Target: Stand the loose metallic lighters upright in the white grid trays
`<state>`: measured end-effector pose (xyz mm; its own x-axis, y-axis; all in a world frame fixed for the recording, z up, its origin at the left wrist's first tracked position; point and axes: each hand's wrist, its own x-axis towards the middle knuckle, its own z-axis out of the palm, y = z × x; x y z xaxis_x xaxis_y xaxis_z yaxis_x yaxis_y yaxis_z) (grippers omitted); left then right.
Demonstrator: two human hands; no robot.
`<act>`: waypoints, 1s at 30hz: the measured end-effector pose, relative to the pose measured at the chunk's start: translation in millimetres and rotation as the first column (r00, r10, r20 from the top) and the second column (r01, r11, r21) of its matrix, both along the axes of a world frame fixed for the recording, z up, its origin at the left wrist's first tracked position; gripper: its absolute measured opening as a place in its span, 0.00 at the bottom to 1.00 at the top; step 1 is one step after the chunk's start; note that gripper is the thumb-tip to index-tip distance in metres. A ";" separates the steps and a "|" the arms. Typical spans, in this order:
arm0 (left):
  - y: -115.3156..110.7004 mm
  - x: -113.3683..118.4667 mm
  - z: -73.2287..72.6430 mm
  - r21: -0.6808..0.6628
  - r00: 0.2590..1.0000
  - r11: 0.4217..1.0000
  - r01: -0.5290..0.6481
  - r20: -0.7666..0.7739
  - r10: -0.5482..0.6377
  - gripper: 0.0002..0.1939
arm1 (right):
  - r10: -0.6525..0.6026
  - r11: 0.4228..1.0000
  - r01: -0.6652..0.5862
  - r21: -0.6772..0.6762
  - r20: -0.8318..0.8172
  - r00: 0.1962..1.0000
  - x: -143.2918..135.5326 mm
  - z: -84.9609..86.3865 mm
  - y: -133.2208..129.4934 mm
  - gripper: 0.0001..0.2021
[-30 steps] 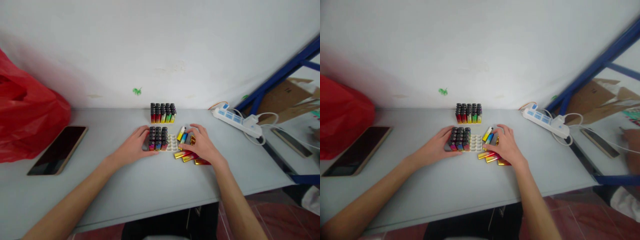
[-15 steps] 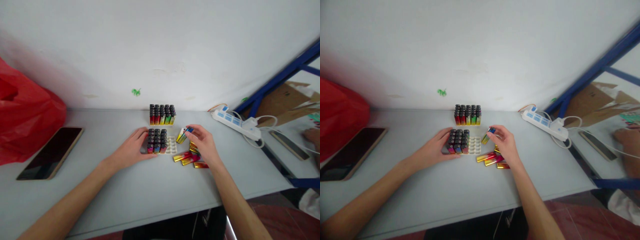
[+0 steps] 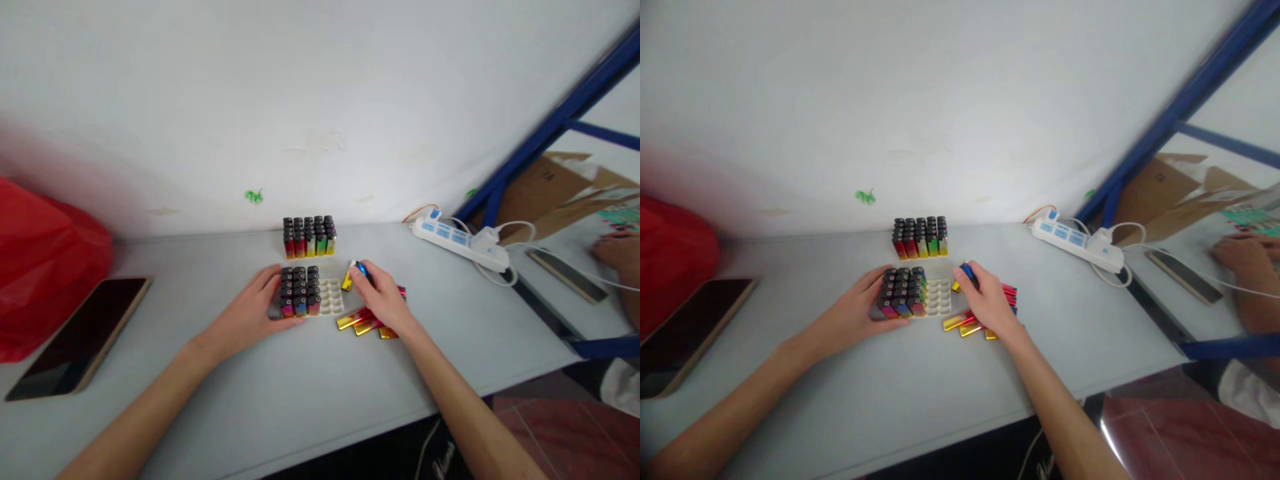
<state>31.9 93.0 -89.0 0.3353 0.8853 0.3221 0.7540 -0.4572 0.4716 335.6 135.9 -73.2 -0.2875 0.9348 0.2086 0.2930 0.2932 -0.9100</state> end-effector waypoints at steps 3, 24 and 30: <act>0.8 -0.2 -1.1 -0.001 1.000 1.000 -0.010 -0.004 0.010 0.42 | -0.105 0.990 0.092 0.105 0.133 0.986 -3.2 -0.8 -1.7 0.31; -3.4 2.1 2.2 -0.010 0.999 1.000 0.001 -0.043 -0.002 0.40 | -0.150 0.975 0.093 0.201 0.292 0.945 -16.9 5.6 -11.7 0.26; -3.6 -1.1 -2.6 0.012 0.998 1.000 0.023 -0.058 -0.022 0.40 | -0.124 0.980 0.062 0.190 0.332 0.935 -10.9 4.0 -10.7 0.16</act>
